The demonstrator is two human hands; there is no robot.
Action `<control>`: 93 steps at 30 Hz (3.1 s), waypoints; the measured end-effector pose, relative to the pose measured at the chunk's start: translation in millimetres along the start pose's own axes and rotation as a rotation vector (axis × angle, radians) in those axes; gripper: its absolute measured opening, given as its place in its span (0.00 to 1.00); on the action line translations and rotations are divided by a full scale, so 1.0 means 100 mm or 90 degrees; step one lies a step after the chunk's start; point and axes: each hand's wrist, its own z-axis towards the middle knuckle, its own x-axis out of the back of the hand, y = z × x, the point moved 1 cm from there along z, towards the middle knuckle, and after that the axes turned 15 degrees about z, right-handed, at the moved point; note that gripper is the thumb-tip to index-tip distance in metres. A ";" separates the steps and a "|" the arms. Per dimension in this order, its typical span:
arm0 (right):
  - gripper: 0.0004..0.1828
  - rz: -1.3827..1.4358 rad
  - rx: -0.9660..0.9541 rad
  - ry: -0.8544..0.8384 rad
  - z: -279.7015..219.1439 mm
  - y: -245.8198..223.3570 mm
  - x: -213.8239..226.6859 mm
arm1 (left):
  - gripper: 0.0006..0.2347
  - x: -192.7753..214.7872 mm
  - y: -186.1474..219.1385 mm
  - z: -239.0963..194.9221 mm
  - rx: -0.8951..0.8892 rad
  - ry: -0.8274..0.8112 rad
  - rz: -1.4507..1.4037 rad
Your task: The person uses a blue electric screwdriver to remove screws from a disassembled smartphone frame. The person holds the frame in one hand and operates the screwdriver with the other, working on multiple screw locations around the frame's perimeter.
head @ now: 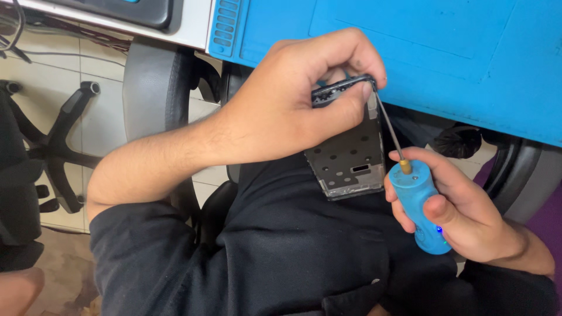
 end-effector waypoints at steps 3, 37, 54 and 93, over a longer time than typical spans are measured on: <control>0.38 -0.026 -0.010 0.005 0.01 -0.01 0.01 | 0.05 0.01 0.01 0.00 0.017 0.000 -0.006; 0.39 -0.232 -0.011 0.078 0.13 -0.15 0.00 | 0.02 -0.07 -0.05 -0.01 -0.016 0.072 0.090; 0.39 -0.222 -0.004 0.066 0.11 -0.15 0.05 | 0.03 -0.09 -0.06 -0.03 -0.022 0.074 0.106; 0.43 -0.876 0.258 0.055 0.25 -0.64 0.39 | 0.06 0.10 -0.28 0.10 -0.015 -0.131 -0.007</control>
